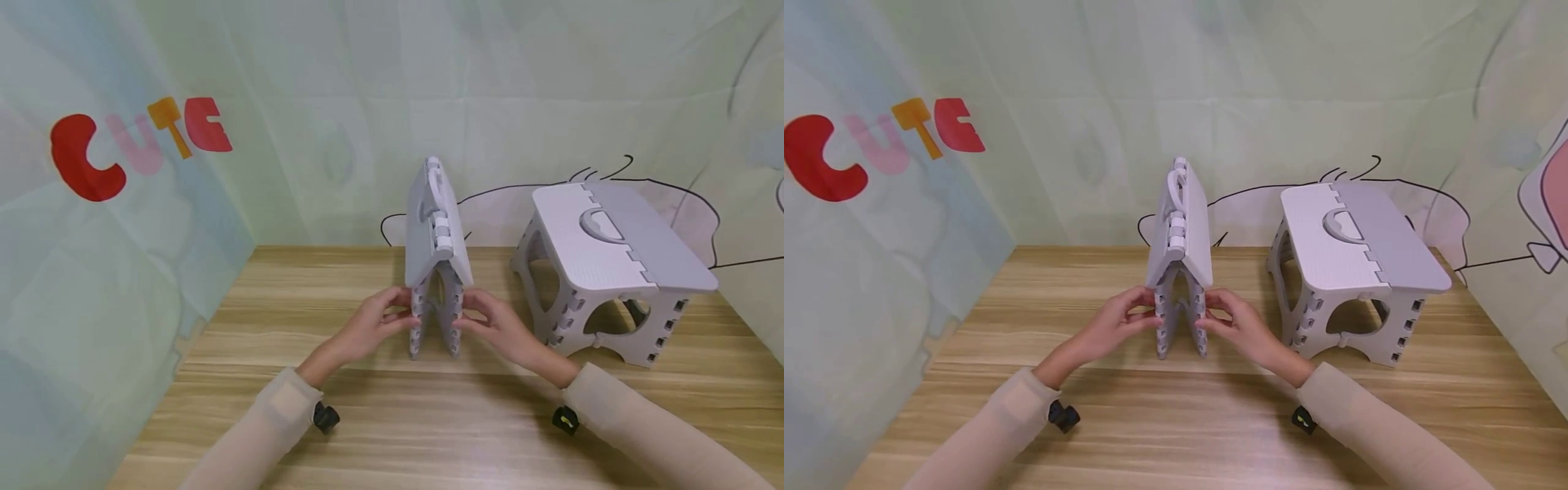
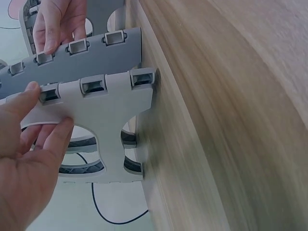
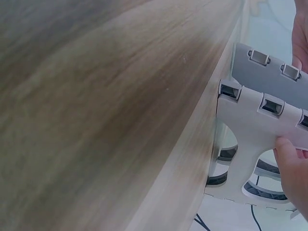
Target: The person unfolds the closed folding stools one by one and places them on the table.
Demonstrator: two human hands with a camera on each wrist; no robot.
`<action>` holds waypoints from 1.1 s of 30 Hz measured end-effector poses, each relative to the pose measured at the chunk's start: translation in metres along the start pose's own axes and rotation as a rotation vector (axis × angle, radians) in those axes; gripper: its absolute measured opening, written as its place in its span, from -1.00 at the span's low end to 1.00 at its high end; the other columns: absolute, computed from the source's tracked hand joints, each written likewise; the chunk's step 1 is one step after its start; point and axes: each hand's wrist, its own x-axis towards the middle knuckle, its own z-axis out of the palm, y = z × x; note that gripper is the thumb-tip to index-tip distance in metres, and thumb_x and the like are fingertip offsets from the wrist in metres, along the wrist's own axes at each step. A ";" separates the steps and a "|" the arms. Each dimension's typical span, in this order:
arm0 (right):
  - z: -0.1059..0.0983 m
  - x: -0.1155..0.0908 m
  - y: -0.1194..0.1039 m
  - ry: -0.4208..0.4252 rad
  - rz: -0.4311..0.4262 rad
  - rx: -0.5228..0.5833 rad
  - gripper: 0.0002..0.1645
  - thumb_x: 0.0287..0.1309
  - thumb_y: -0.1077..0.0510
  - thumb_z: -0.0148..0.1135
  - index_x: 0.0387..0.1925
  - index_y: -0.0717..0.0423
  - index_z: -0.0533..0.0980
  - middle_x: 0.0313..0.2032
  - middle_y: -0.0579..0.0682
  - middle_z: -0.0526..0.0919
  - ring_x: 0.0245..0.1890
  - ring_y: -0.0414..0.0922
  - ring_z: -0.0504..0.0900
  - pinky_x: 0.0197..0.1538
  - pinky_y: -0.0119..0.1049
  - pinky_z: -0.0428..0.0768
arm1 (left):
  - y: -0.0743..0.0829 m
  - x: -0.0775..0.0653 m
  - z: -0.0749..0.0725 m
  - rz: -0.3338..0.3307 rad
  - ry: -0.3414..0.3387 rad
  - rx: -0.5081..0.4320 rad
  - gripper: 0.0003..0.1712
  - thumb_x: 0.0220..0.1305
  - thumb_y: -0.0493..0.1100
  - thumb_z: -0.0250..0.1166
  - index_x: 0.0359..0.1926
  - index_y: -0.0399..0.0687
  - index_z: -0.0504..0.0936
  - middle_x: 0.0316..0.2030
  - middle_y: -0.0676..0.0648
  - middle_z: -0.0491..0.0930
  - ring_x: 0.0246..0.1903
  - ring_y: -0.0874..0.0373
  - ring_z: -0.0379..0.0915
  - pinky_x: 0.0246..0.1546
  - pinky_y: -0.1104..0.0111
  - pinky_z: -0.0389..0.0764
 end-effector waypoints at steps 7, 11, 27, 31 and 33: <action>0.001 0.000 0.000 0.000 -0.002 -0.001 -0.47 0.16 0.43 0.34 0.17 0.39 0.42 0.11 0.29 0.56 0.12 0.19 0.56 0.13 -0.20 0.59 | -0.001 -0.004 -0.007 0.001 -0.009 0.024 -0.52 0.29 -0.35 0.33 0.18 -0.40 0.43 0.07 -0.28 0.53 0.13 -0.11 0.48 0.15 0.38 0.52; 0.002 0.000 0.000 0.003 -0.001 0.013 -0.47 0.15 0.45 0.33 0.16 0.42 0.41 0.11 0.31 0.55 0.13 0.20 0.55 0.13 -0.19 0.59 | 0.000 -0.007 -0.011 -0.004 -0.015 0.023 -0.53 0.30 -0.35 0.33 0.17 -0.39 0.43 0.07 -0.27 0.53 0.12 -0.11 0.48 0.16 0.37 0.52; 0.003 0.001 -0.001 0.004 -0.005 0.012 -0.47 0.14 0.47 0.33 0.16 0.42 0.41 0.10 0.32 0.56 0.13 0.20 0.54 0.13 -0.20 0.58 | -0.002 -0.013 -0.022 0.005 -0.018 0.005 -0.53 0.30 -0.38 0.32 0.19 -0.40 0.42 0.09 -0.29 0.52 0.14 -0.12 0.47 0.16 0.33 0.53; 0.003 0.001 -0.001 0.001 -0.011 0.013 -0.47 0.14 0.47 0.33 0.15 0.42 0.41 0.09 0.32 0.56 0.12 0.19 0.55 0.13 -0.21 0.59 | -0.003 -0.014 -0.024 0.006 -0.018 0.006 -0.52 0.30 -0.38 0.32 0.20 -0.40 0.42 0.09 -0.29 0.52 0.14 -0.13 0.47 0.16 0.33 0.53; 0.003 0.001 -0.001 0.000 -0.015 0.016 -0.48 0.14 0.48 0.32 0.15 0.43 0.41 0.09 0.32 0.56 0.12 0.20 0.55 0.13 -0.20 0.59 | -0.003 -0.015 -0.026 0.008 -0.022 0.008 -0.53 0.30 -0.38 0.31 0.19 -0.41 0.42 0.09 -0.29 0.52 0.14 -0.13 0.47 0.16 0.33 0.53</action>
